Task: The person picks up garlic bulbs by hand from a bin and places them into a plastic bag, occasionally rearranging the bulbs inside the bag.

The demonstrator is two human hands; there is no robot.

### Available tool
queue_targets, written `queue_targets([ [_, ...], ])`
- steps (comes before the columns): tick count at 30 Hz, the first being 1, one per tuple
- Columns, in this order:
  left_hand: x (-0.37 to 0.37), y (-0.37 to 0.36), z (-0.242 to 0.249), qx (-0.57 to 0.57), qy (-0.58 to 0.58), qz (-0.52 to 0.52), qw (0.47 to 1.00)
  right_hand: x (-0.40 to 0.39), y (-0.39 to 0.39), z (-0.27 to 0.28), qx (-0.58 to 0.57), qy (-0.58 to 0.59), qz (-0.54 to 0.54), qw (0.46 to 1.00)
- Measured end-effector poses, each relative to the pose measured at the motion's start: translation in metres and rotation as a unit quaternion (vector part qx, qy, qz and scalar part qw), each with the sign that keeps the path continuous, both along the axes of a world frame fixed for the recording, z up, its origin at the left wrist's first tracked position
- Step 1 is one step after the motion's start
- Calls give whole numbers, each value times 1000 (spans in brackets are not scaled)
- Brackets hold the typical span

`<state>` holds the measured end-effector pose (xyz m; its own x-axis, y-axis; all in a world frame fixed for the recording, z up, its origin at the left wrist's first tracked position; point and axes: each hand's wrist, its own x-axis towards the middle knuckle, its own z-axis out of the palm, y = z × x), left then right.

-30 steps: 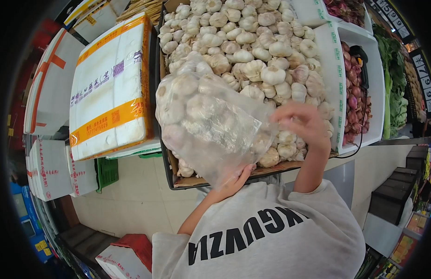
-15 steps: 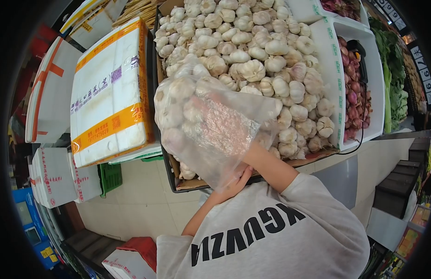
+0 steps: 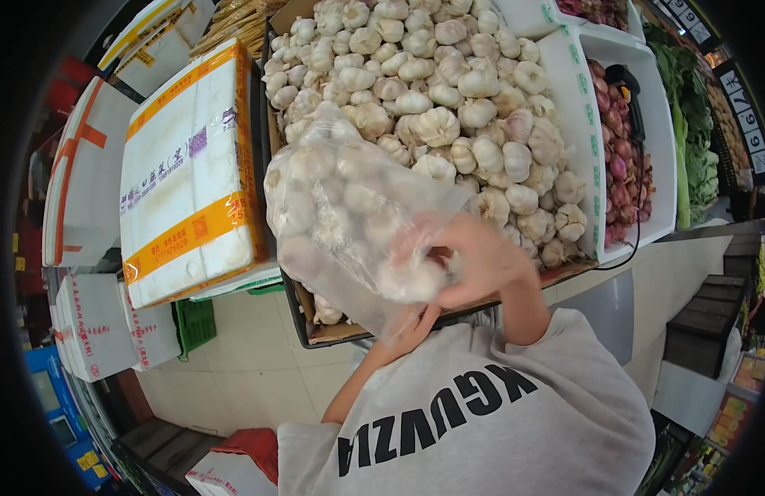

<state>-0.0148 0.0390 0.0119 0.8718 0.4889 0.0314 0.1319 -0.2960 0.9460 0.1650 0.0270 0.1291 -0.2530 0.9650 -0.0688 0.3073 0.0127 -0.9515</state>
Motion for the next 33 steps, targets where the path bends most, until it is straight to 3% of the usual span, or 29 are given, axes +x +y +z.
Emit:
queue_targets([
  [2, 2, 0, 1, 26, 2, 2, 1000, 32, -5, -20, 310, 38, 22, 950],
  [4, 7, 4, 11, 37, -11, -5, 999, 41, -15, -17, 284, 257, -146, 912],
  [6, 7, 3, 9, 26, -9, -3, 1000, 42, -17, -12, 254, 200, -400, 858],
  [7, 7, 3, 9, 15, -7, 0, 1000, 46, -16, -16, 257, 200, -398, 858],
  [9, 7, 3, 8, 14, -19, 3, 1000, 58, -12, -26, 148, -51, -472, 867],
  [10, 7, 3, 8, 9, -28, 5, 1000, 56, -10, -30, 184, -152, -466, 852],
  [13, 6, 0, 8, -18, -38, 14, 999, 47, -9, -39, 138, -120, -483, 857],
  [16, 6, 0, 8, -5, -26, 12, 1000, 46, -15, -27, 177, -110, -509, 835],
  [17, 5, 1, 8, -4, -23, 16, 1000, 45, -22, -16, 177, -106, -507, 837],
  [19, 5, 1, 9, -11, -23, 9, 1000, 41, -37, 7, 93, -75, -352, 929],
  [20, 5, 2, 8, -10, -23, 11, 1000, 36, -37, 11, 95, -75, -350, 929],
  [22, 5, 4, 4, 38, -41, -1, 998, 21, -29, 15, 75, -75, -195, 975],
  [23, 6, 4, 4, 39, -42, 2, 998, 16, -21, 11, 76, -76, -191, 976],
  [25, 6, 4, 3, 54, -58, 0, 997, 2, 0, -19, 57, -296, -114, 947],
  [27, 4, 3, 6, 22, -43, 9, 999, -25, 12, -76, 186, -12, -220, 958],
  [29, 3, 1, 10, -7, -30, 18, 999, -46, 43, -74, 250, -256, -184, 915],
  [33, 0, 1, 0, 71, -13, 20, 997, -67, 70, -57, 182, -331, -124, 917],
])
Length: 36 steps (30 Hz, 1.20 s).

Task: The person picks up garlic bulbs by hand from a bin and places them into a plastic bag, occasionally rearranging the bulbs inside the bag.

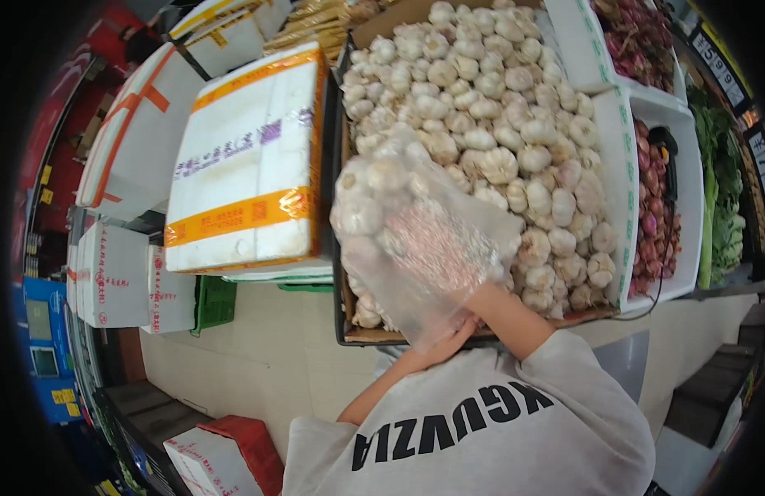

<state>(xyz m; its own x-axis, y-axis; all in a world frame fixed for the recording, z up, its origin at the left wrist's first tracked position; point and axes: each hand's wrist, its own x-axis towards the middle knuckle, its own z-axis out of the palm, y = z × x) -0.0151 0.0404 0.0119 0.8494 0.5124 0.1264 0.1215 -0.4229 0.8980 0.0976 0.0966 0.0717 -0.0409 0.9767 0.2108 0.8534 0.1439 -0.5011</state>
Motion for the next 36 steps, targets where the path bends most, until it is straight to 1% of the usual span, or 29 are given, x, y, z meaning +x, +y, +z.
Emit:
queue_targets([
  [2, 1, 1, -5, 4, -1, -22, 1000, -5, 6, -14, -35, -1, -39, 999],
  [3, 2, 3, -4, 19, -4, -13, 1000, -5, 7, -12, -21, -5, -30, 999],
  [5, 3, 3, -3, 0, 15, -42, 999, -3, 4, -9, -10, 97, -31, 995],
  [6, 2, 2, -2, 12, 12, -38, 999, -1, 3, -4, 2, 94, -26, 995],
  [8, 4, 1, -3, -36, 7, -45, 998, 7, -2, 6, 1, 87, -28, 996],
  [9, 4, 1, -3, -25, 2, -40, 999, 12, -6, 5, 12, 82, -22, 996],
  [11, 3, -1, -3, -26, 6, -44, 999, 24, -17, -2, 6, 149, -41, 988],
  [12, 4, 2, -1, -28, 8, -45, 999, 32, -25, -3, 13, 146, -33, 989],
  [14, 5, 3, 5, -8, 4, -36, 999, 46, -45, -7, -57, 215, -86, 971],
  [15, 5, 3, 6, -10, 14, -38, 999, 48, -49, -10, -55, 213, -82, 972],
  [17, 9, -1, 5, -14, 21, -36, 999, 53, -56, -17, -68, 247, -103, 961],
  [18, 9, -2, 3, 13, 11, -32, 999, 52, -63, -17, -68, 248, -100, 961],
  [19, 10, 0, 1, 43, 2, -28, 999, 52, -69, -15, -50, 284, -126, 949],
  [20, 9, 0, -1, 46, 3, -26, 999, 54, -76, -12, -32, 320, -153, 935],
  [21, 10, -2, -4, 46, 11, -16, 999, 58, -84, -3, -29, 321, -151, 935],
  [23, 15, -3, -4, 52, 14, -4, 999, 76, -101, 17, -51, 418, -134, 897],
  [24, 16, -4, -1, 55, 24, 10, 998, 88, -107, 16, -46, 415, -130, 899],
  [26, 16, -6, -1, 61, 32, 27, 997, 114, -120, 12, 88, 535, -165, 824],
  [27, 16, -8, -2, 67, 40, 52, 996, 129, -118, 11, 90, 532, -159, 827],
  [28, 18, -9, -3, 71, 49, 79, 993, 144, -113, 7, 131, 546, -194, 804],
  [29, 18, -9, -4, 59, 45, 79, 994, 156, -108, 5, 168, 559, -230, 779],
  [30, 18, -11, -5, 56, 45, 85, 994, 163, -104, 7, 162, 558, -227, 781],
  [32, 21, -16, -4, 50, 72, 162, 983, 176, -86, 17, 171, 519, -208, 811],
  [33, 24, -19, 6, 2, 84, 173, 981, 181, -77, 18, 166, 519, -202, 814],
  [34, 28, -21, 13, -1, 85, 182, 980, 184, -70, 17, 135, 465, -222, 846],
  [35, 32, -25, 19, 3, 65, 212, 975, 187, -65, 18, 100, 409, -241, 875],
  [36, 35, -29, 24, 4, 47, 245, 968, 189, -63, 20, 85, 408, -236, 878],
])
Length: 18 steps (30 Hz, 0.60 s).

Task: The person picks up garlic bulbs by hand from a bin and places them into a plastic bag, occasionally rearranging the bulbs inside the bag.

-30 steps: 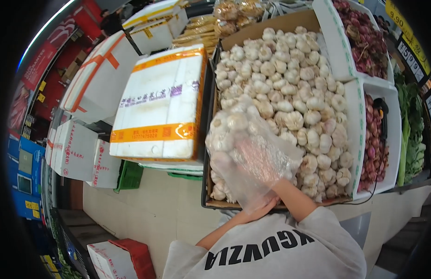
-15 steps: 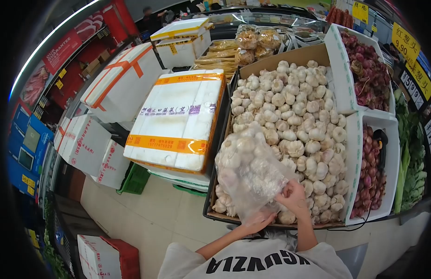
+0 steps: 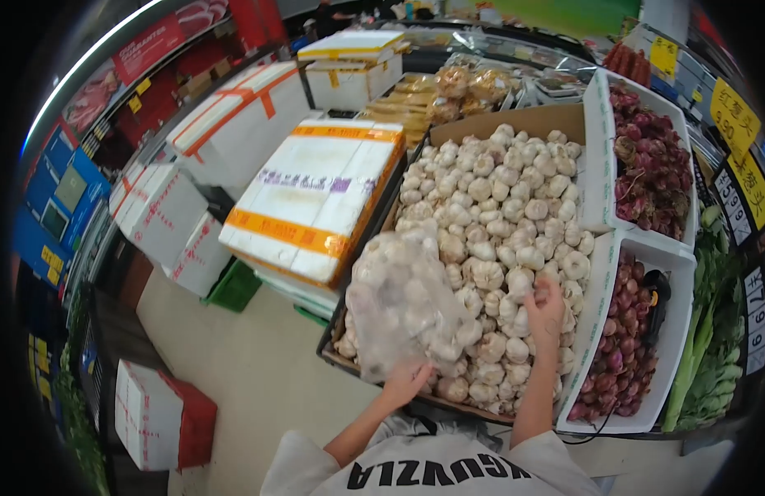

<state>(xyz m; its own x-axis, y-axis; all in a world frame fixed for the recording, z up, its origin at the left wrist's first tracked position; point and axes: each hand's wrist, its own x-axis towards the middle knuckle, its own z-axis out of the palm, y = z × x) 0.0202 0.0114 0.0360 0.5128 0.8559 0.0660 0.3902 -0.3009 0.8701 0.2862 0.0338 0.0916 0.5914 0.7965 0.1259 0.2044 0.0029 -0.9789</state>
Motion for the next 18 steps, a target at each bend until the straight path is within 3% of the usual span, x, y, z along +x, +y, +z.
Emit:
queue_targets([
  [2, 4, -4, 10, 2, -11, 24, 1000, -2, 0, -2, -31, -242, -50, 969],
  [6, 11, -15, 40, -78, 2, 89, 993, -21, -24, 13, 86, -78, 28, 993],
  [7, 13, -17, 42, -26, -9, 74, 997, -36, -35, 24, 100, 20, 109, 989],
  [9, 20, -20, 42, 23, -16, 63, 998, -45, -48, 31, 71, -14, 380, 922],
  [11, 28, -30, 39, 25, -35, 83, 996, -64, -43, 47, -24, -29, 506, 862],
  [12, 30, -35, 36, 19, -32, 89, 995, -75, -36, 43, -28, -24, 512, 858],
  [14, 29, -39, 34, -23, -21, 98, 995, -97, -11, 23, 9, -53, 371, 927],
  [16, 28, -44, 43, -57, 3, 108, 992, -111, 18, -2, 103, -172, 254, 946],
  [18, 23, -47, 36, -42, -5, 90, 995, -120, 38, -14, 39, -237, 243, 940],
])
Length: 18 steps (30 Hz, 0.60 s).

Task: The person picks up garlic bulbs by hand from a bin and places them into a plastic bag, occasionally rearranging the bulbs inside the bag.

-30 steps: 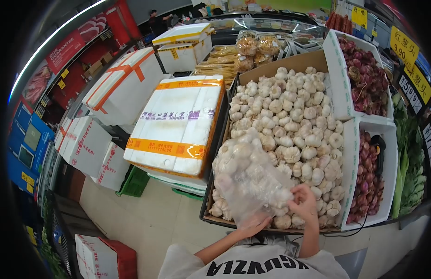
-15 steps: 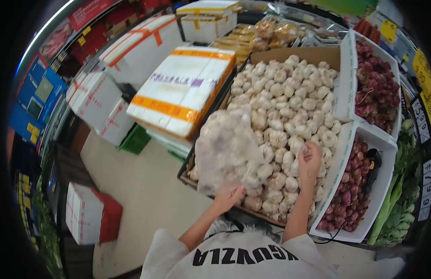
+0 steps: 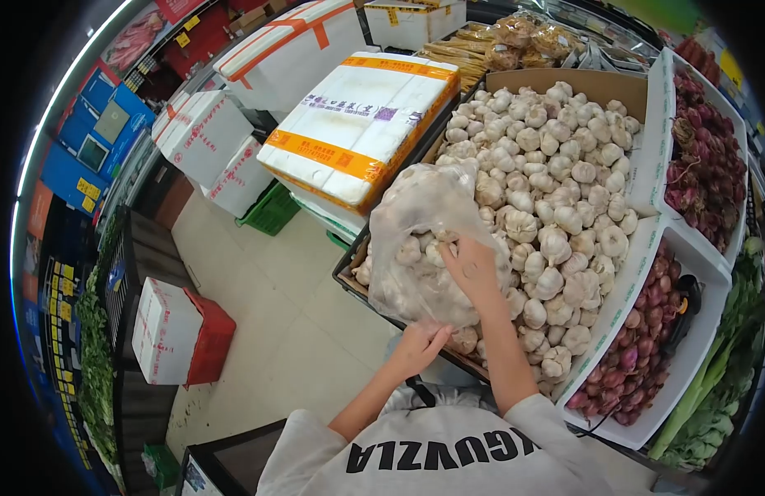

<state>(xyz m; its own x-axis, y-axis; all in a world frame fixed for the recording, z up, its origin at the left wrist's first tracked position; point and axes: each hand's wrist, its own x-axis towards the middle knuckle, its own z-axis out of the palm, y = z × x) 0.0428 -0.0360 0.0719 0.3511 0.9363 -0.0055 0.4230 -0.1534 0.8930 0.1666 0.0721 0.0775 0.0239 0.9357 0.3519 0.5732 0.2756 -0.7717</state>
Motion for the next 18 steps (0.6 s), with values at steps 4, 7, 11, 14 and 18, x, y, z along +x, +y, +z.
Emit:
queue_targets([
  [4, -7, -1, -1, 12, -10, -17, 1000, -8, 20, -16, -38, -68, -15, 997],
  [7, -12, 3, -7, 39, 4, -52, 998, -8, 30, -26, -117, -193, 35, 974],
  [11, -16, 6, -17, 25, -22, -92, 995, -9, 34, -64, -2, -96, 12, 995],
  [14, -23, 10, -29, 4, -51, -129, 990, 5, 25, -28, -27, -262, 43, 964],
  [18, -32, 31, -30, 82, -15, -230, 970, 34, -8, 75, -132, -143, 199, 960],
])
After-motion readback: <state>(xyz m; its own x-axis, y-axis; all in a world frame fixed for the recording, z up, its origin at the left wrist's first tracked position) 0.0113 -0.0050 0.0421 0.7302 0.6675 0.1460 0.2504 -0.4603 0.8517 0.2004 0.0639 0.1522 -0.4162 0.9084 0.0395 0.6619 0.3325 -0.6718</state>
